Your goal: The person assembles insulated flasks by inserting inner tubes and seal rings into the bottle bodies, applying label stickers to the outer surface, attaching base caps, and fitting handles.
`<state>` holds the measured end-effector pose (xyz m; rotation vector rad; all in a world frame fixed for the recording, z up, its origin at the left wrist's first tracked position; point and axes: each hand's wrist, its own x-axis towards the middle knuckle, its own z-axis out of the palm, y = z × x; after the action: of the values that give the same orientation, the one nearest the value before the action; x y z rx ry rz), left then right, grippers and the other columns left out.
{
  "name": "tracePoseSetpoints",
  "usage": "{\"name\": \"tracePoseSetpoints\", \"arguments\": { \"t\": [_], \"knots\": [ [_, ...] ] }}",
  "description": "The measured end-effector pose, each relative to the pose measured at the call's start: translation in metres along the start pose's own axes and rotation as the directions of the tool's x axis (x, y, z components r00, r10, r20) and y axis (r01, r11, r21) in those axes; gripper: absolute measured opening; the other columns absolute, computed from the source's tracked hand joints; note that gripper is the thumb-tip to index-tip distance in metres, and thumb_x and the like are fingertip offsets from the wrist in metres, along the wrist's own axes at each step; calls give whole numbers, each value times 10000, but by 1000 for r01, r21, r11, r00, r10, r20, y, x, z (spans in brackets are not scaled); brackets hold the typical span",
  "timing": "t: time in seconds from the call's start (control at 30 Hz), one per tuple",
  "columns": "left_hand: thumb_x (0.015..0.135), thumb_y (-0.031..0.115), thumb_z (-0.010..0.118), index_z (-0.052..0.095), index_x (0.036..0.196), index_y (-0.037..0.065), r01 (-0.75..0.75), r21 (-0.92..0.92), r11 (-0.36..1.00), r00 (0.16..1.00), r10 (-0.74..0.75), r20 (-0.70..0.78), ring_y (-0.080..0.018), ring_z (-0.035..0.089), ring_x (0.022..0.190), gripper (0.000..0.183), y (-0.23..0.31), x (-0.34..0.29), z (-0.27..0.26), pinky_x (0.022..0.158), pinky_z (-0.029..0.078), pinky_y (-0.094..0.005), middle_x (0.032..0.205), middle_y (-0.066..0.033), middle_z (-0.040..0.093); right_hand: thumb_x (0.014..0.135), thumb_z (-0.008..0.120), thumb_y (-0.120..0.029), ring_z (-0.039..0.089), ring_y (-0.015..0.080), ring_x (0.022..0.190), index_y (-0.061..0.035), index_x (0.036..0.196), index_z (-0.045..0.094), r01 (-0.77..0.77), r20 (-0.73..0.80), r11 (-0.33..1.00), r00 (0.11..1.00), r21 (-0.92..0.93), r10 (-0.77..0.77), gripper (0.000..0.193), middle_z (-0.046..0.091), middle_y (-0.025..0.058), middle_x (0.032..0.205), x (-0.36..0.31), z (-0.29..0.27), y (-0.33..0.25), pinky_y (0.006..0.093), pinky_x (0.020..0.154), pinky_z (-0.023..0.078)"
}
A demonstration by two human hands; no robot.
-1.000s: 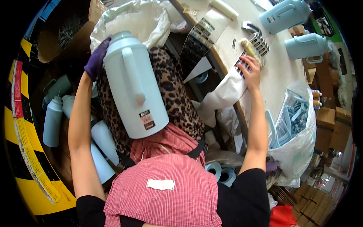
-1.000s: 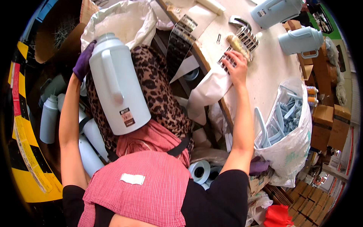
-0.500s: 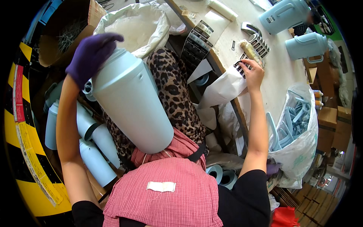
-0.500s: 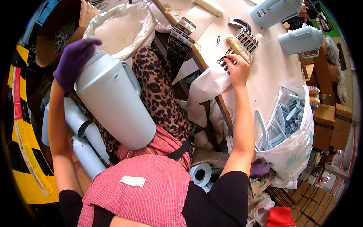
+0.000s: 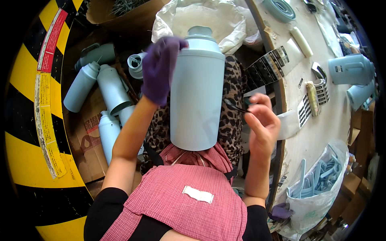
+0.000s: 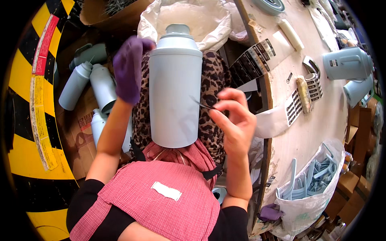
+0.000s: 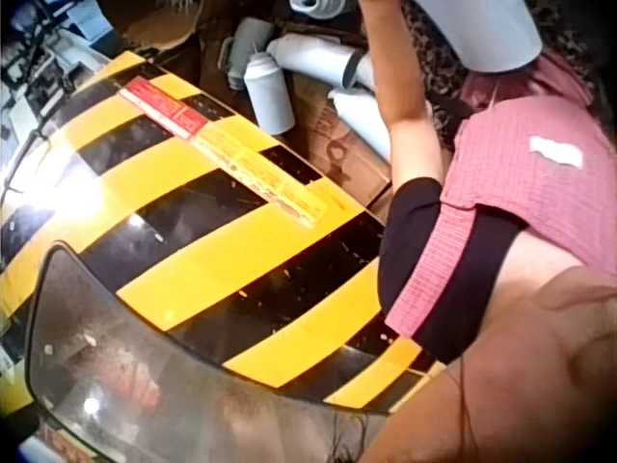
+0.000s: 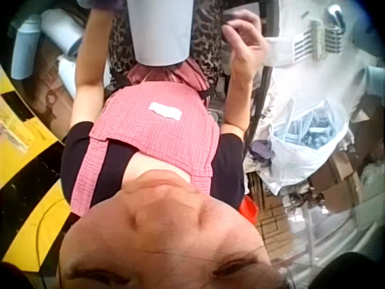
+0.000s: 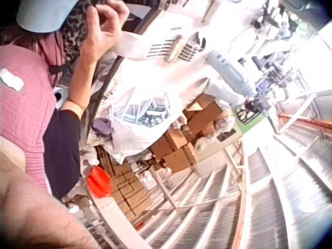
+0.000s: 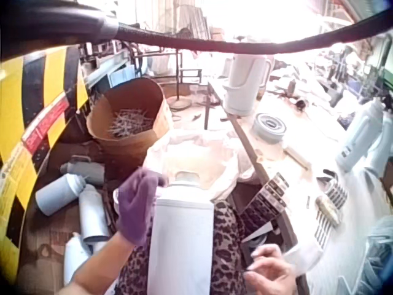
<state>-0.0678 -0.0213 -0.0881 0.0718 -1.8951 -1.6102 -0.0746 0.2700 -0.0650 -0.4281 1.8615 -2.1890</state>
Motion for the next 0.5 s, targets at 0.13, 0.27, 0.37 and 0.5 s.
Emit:
{"name": "tracePoseSetpoints", "arguments": {
  "t": [0.13, 0.27, 0.37, 0.5],
  "knots": [
    [972, 256, 658, 747, 986, 58, -28, 242, 970, 990, -7, 142, -264, 585, 1115, 218, 15, -45, -11, 992, 436, -376, 1167, -134, 670, 825, 823, 0, 582, 137, 1054, 7, 916, 745, -160, 95, 970, 985, 181, 145, 120, 599, 60, 1218, 33, 44, 19, 282, 939, 444],
    [826, 209, 725, 757, 923, 85, -28, 437, 899, 975, -71, 209, -276, 464, 1272, 161, 13, -41, -7, 1097, 349, -393, 1330, -118, 602, 849, 836, -39, 570, 57, 888, 6, 948, 761, -247, 77, 943, 969, 224, 236, 132, 584, 24, 1227, 51, 60, 34, 227, 816, 444],
    [745, 262, 816, 744, 833, 95, -20, 487, 873, 992, -44, 120, -313, 553, 1102, 202, 5, -28, -2, 1009, 388, -420, 1179, -97, 685, 845, 847, -55, 573, 67, 917, 6, 944, 770, -252, 30, 948, 968, 197, 251, 139, 574, 21, 1222, 60, 65, 43, 231, 837, 439],
    [772, 318, 794, 741, 797, 139, -99, 719, 688, 993, 24, 114, -300, 454, 1213, 189, -9, -16, 5, 1016, 338, -450, 1228, -22, 636, 839, 857, -70, 564, 89, 1011, 11, 910, 778, -207, -66, 960, 973, 186, 223, 133, 560, 20, 1198, 76, 70, 60, 236, 888, 430]
  ]
}}
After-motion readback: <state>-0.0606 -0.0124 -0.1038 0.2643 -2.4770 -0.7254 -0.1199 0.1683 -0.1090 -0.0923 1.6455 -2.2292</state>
